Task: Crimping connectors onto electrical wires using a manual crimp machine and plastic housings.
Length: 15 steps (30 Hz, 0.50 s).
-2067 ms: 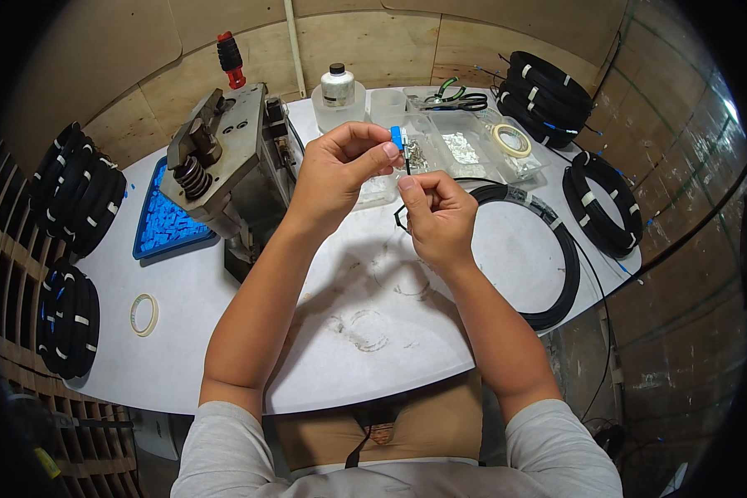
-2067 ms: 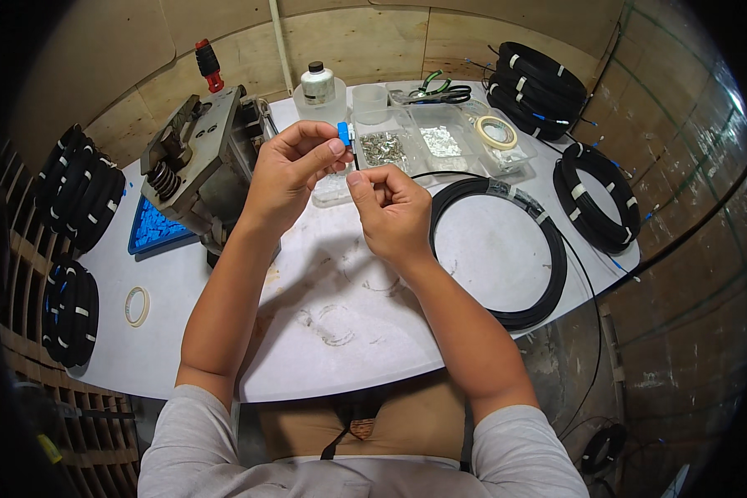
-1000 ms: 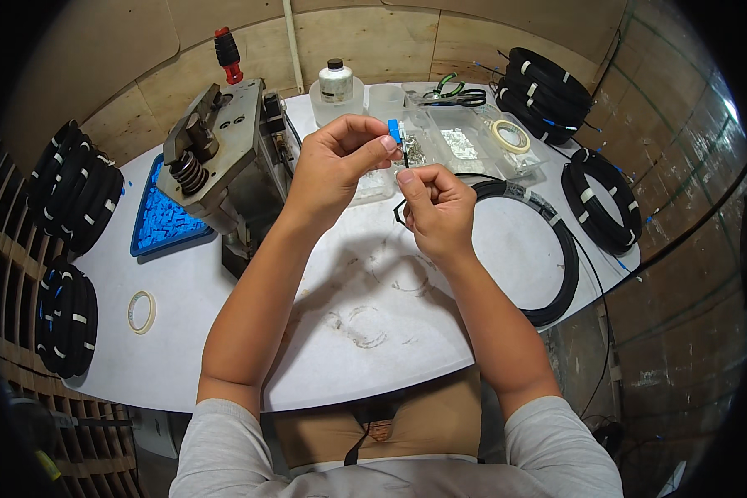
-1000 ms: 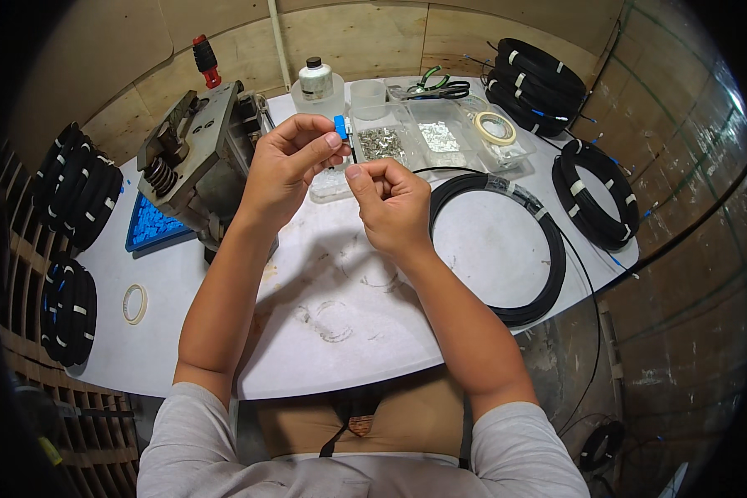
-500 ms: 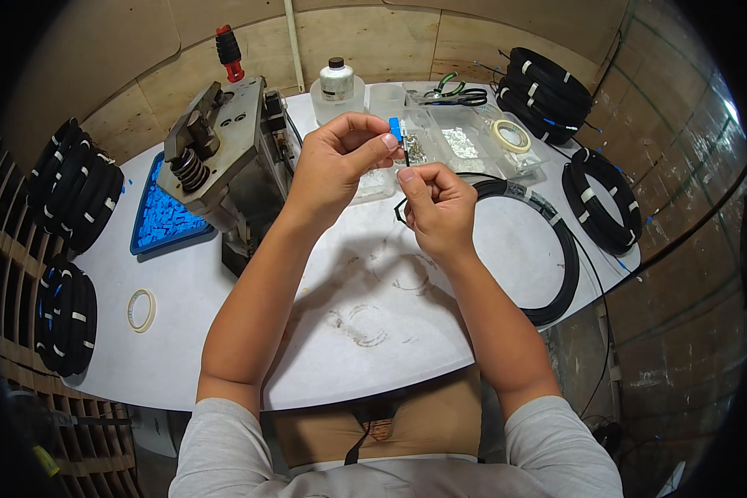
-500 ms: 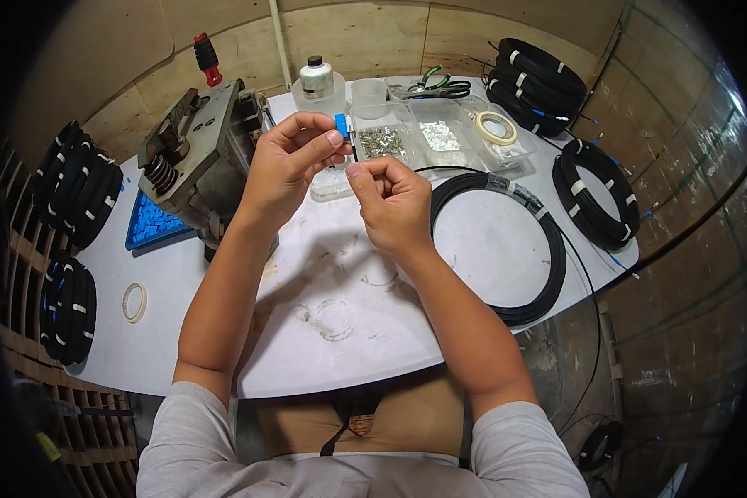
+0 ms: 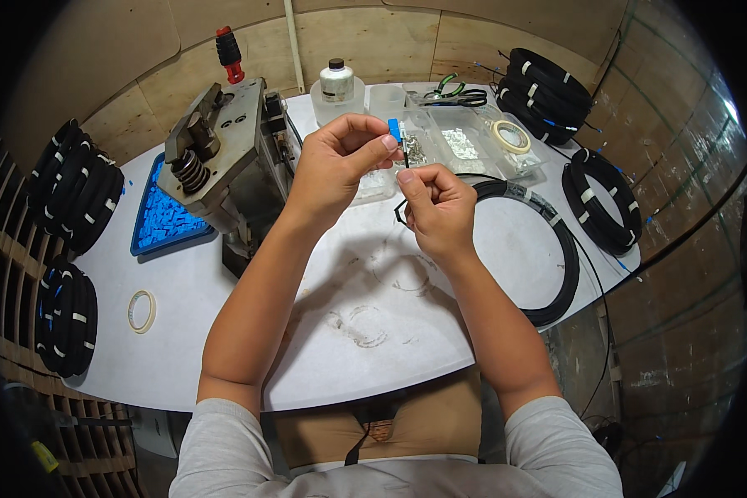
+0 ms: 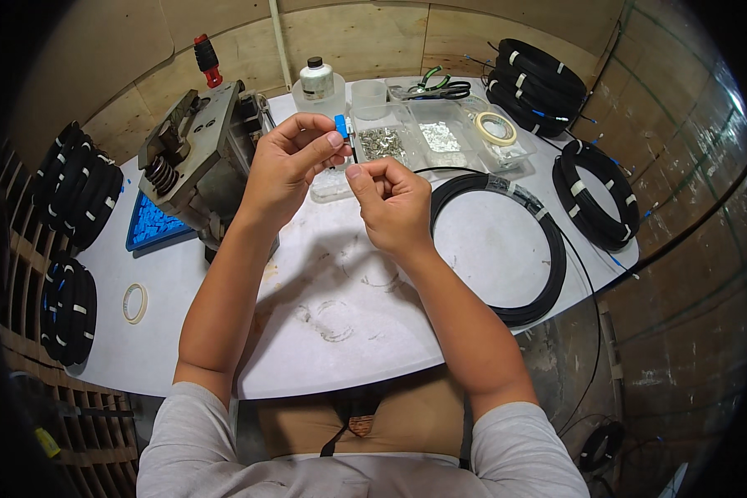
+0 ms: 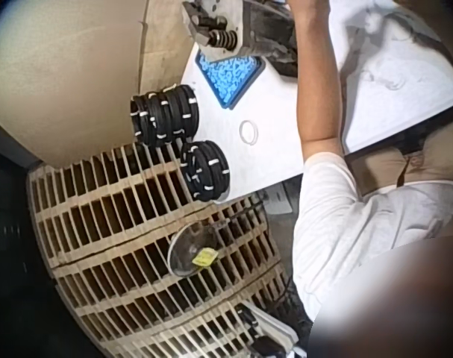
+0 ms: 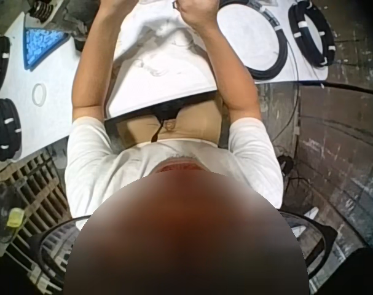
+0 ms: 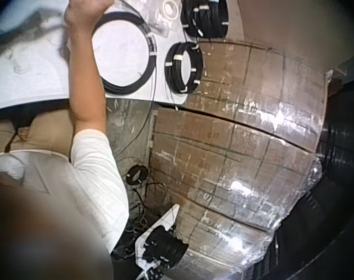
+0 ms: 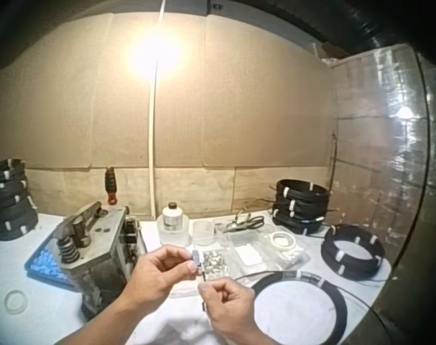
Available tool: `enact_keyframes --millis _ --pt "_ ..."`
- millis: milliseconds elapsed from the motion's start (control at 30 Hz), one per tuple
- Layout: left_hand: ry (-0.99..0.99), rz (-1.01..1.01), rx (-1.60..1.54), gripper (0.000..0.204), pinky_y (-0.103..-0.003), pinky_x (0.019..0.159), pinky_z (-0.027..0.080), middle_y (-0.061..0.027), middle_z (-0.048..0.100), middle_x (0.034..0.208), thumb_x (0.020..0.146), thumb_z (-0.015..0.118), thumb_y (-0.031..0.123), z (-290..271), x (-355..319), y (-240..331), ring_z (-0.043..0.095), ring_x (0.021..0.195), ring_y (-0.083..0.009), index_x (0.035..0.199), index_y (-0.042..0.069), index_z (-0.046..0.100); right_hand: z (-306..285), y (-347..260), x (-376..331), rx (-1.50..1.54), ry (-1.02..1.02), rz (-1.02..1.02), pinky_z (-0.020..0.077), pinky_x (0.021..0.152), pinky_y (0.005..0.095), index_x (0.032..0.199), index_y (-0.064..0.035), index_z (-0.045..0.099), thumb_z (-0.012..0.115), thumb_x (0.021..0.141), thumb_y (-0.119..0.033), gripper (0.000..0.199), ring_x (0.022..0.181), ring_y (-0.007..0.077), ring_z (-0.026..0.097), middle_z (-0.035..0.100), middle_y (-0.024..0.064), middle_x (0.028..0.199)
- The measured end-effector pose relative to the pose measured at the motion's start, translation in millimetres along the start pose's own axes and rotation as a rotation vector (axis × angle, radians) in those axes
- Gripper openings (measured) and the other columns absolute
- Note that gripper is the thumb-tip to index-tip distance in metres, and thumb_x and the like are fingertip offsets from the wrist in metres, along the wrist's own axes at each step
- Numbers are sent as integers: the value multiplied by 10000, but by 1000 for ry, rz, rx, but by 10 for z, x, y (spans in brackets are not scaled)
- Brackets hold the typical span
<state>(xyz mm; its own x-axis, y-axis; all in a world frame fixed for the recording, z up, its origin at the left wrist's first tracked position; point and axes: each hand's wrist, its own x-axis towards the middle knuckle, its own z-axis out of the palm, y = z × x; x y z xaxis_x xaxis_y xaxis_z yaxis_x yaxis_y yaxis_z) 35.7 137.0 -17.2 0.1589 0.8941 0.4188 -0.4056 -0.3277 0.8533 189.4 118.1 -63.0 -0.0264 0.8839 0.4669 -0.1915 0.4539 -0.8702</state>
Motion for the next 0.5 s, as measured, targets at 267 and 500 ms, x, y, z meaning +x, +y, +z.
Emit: enact_keyframes --millis 267,500 --pt "-20 2 -22 155 -283 779 530 -82 679 896 867 672 55 -6 4 -4 655 832 -147 1001 -10 630 4 -19 9 5 3 3 298 439 184 825 -24 646 670 906 -173 171 468 -11 385 489 -78 534" --pt "-11 3 -12 171 -288 782 530 -93 682 912 865 669 44 -2 0 -4 658 842 -156 1019 -17 625 3 -31 9 2 8 17 305 439 182 829 -22 649 672 905 -176 173 464 -9 393 495 -73 528"
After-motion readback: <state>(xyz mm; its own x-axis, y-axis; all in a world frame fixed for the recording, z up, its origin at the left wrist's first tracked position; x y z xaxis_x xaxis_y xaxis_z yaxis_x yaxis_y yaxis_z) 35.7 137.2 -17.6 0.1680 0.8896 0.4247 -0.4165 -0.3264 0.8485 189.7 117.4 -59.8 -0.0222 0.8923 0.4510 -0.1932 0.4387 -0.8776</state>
